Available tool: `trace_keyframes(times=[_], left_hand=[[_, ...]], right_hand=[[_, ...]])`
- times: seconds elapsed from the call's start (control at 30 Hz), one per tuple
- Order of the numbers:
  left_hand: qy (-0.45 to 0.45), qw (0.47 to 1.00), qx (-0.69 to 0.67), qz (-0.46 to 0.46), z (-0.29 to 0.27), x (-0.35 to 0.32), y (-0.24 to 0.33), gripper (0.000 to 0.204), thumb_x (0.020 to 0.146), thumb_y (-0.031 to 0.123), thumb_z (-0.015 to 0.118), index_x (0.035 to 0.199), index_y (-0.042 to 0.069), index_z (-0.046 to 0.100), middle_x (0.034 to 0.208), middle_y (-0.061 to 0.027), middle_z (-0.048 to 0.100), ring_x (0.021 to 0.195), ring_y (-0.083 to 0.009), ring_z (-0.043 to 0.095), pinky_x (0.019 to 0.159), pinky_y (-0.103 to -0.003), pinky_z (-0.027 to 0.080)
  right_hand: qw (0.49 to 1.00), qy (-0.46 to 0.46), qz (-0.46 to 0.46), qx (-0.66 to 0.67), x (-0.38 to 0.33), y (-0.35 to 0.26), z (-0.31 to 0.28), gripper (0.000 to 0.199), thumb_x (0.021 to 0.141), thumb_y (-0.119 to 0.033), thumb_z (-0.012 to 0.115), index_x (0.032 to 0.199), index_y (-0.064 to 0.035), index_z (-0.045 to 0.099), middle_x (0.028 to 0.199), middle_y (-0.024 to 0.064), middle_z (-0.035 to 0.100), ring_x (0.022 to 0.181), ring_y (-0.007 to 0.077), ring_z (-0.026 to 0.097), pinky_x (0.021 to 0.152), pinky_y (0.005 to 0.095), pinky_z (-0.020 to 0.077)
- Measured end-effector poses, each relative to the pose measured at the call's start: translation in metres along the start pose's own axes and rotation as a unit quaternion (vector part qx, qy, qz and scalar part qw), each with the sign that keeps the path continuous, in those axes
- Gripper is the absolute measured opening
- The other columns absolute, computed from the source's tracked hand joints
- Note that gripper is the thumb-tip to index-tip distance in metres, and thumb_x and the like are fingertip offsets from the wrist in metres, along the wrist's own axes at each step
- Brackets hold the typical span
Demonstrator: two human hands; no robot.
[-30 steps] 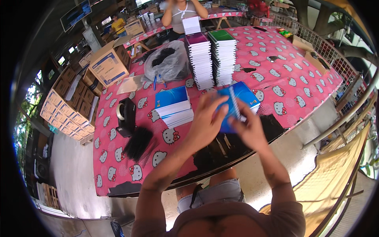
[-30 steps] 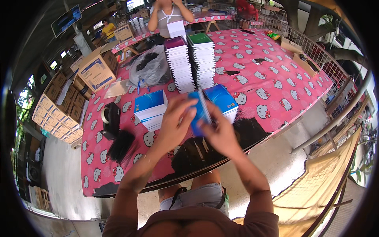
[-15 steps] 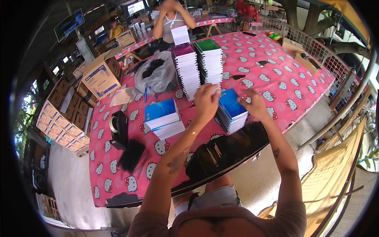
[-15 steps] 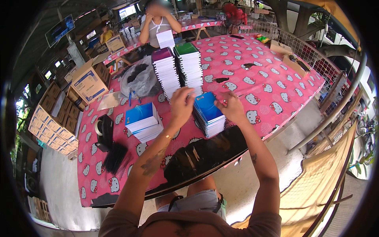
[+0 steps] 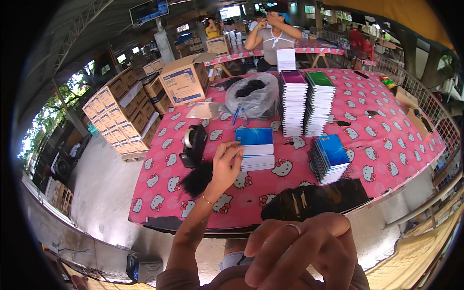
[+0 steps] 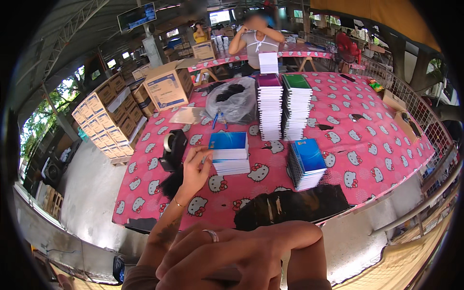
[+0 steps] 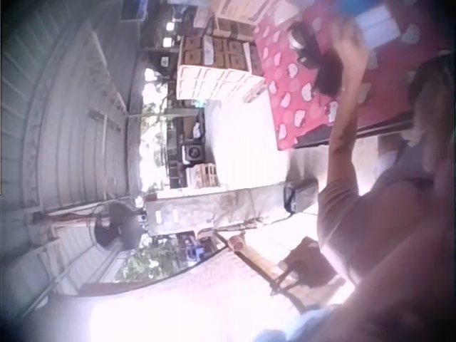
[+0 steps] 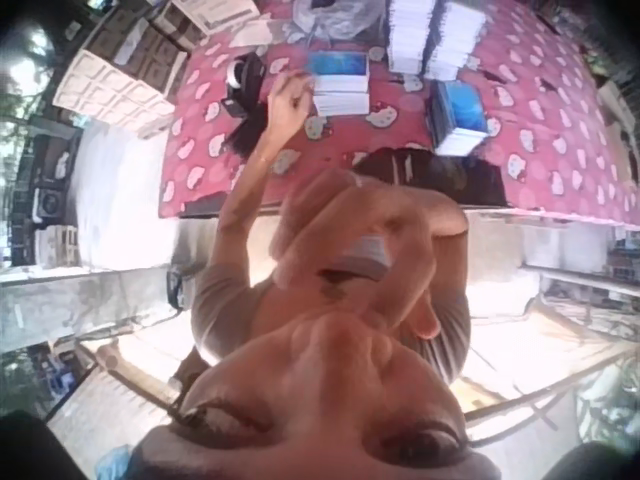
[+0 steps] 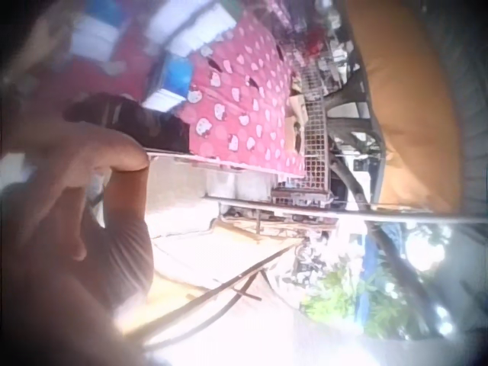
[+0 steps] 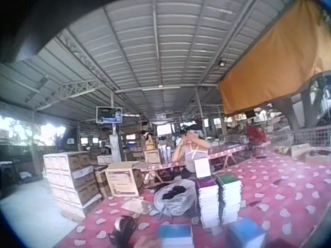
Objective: The person takes blue notebooks from a stack on a table, aligns them, and places them onto another stack.
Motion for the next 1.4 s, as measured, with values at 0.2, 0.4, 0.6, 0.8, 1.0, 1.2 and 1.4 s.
trace_keyframes(times=[0.2, 0.4, 0.6, 0.8, 1.0, 1.2, 1.4], left_hand=[[-0.003, 0.999, -0.003, -0.053, -0.017, -0.004, -0.017, 0.019, 0.088, 0.003, 0.066, 0.106, 0.001, 0.070, 0.108, -0.0164, 0.062, 0.090, -0.0308, 0.065, 0.071, -0.036, 0.053], [0.052, 0.998, 0.017, -0.026, -0.013, 0.001, -0.034, 0.028, 0.089, 0.007, 0.068, 0.116, 0.000, 0.066, 0.108, -0.0192, 0.061, 0.099, -0.0340, 0.061, 0.083, -0.041, 0.050], [0.094, 0.978, -0.011, -0.189, 0.013, 0.002, -0.094, 0.047, 0.093, 0.028, 0.067, 0.125, -0.005, 0.058, 0.121, -0.0243, 0.059, 0.109, -0.0403, 0.057, 0.093, -0.045, 0.046], [0.036, 0.866, -0.233, -0.440, 0.065, 0.003, -0.117, 0.056, 0.092, 0.045, 0.066, 0.123, -0.001, 0.060, 0.113, -0.0103, 0.065, 0.102, -0.0225, 0.060, 0.085, -0.035, 0.049], [-0.003, 0.822, -0.313, -0.475, 0.069, -0.012, -0.118, 0.051, 0.093, 0.038, 0.065, 0.125, -0.002, 0.060, 0.116, -0.0104, 0.064, 0.110, -0.0221, 0.058, 0.096, -0.034, 0.043], [-0.013, 0.819, -0.303, -0.487, 0.073, -0.010, -0.109, 0.052, 0.095, 0.035, 0.063, 0.130, -0.003, 0.057, 0.114, -0.0100, 0.064, 0.106, -0.0202, 0.058, 0.091, -0.034, 0.044], [-0.010, 0.816, -0.308, -0.489, 0.074, -0.015, -0.119, 0.050, 0.096, 0.036, 0.062, 0.130, 0.000, 0.057, 0.104, -0.0062, 0.065, 0.086, -0.0138, 0.056, 0.067, -0.029, 0.041]], right_hand=[[0.999, -0.027, -0.018, 0.042, 0.002, 0.014, 0.014, 0.047, 0.102, -0.053, 0.045, 0.095, -0.0124, 0.067, 0.089, 0.0227, 0.067, 0.078, 0.0305, 0.063, 0.068, 0.0386, 0.0544], [0.973, -0.104, 0.203, -0.031, 0.005, 0.005, 0.010, 0.037, 0.099, -0.045, 0.054, 0.104, -0.0105, 0.067, 0.100, 0.0214, 0.066, 0.087, 0.0311, 0.064, 0.081, 0.0415, 0.0518], [0.816, -0.078, 0.370, -0.437, -0.052, 0.062, -0.139, 0.068, 0.085, -0.030, 0.074, 0.142, -0.0043, 0.047, 0.141, 0.0179, 0.050, 0.130, 0.0297, 0.049, 0.108, 0.0395, 0.0389], [0.652, 0.051, 0.415, -0.633, -0.171, 0.085, -0.299, 0.088, 0.087, -0.041, 0.074, 0.149, 0.0075, 0.032, 0.150, 0.0283, 0.039, 0.141, 0.0370, 0.039, 0.115, 0.0422, 0.0312], [0.649, 0.040, 0.476, -0.592, -0.195, 0.111, -0.284, 0.095, 0.088, -0.045, 0.071, 0.151, 0.0091, 0.026, 0.155, 0.0306, 0.031, 0.147, 0.0392, 0.029, 0.119, 0.0405, 0.0255], [0.635, 0.050, 0.497, -0.590, -0.208, 0.105, -0.291, 0.093, 0.089, -0.045, 0.070, 0.152, 0.0075, 0.025, 0.157, 0.0298, 0.029, 0.149, 0.0386, 0.026, 0.121, 0.0409, 0.0226], [0.643, 0.039, 0.492, -0.585, -0.212, 0.100, -0.292, 0.091, 0.089, -0.045, 0.070, 0.152, 0.0053, 0.027, 0.157, 0.0282, 0.029, 0.148, 0.0383, 0.026, 0.120, 0.0426, 0.0225]])
Point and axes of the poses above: each hand's wrist, its own x-axis towards the middle knuckle, its own z-axis out of the palm, y = z × x, the point moved 5 cm from there along x, towards the middle knuckle
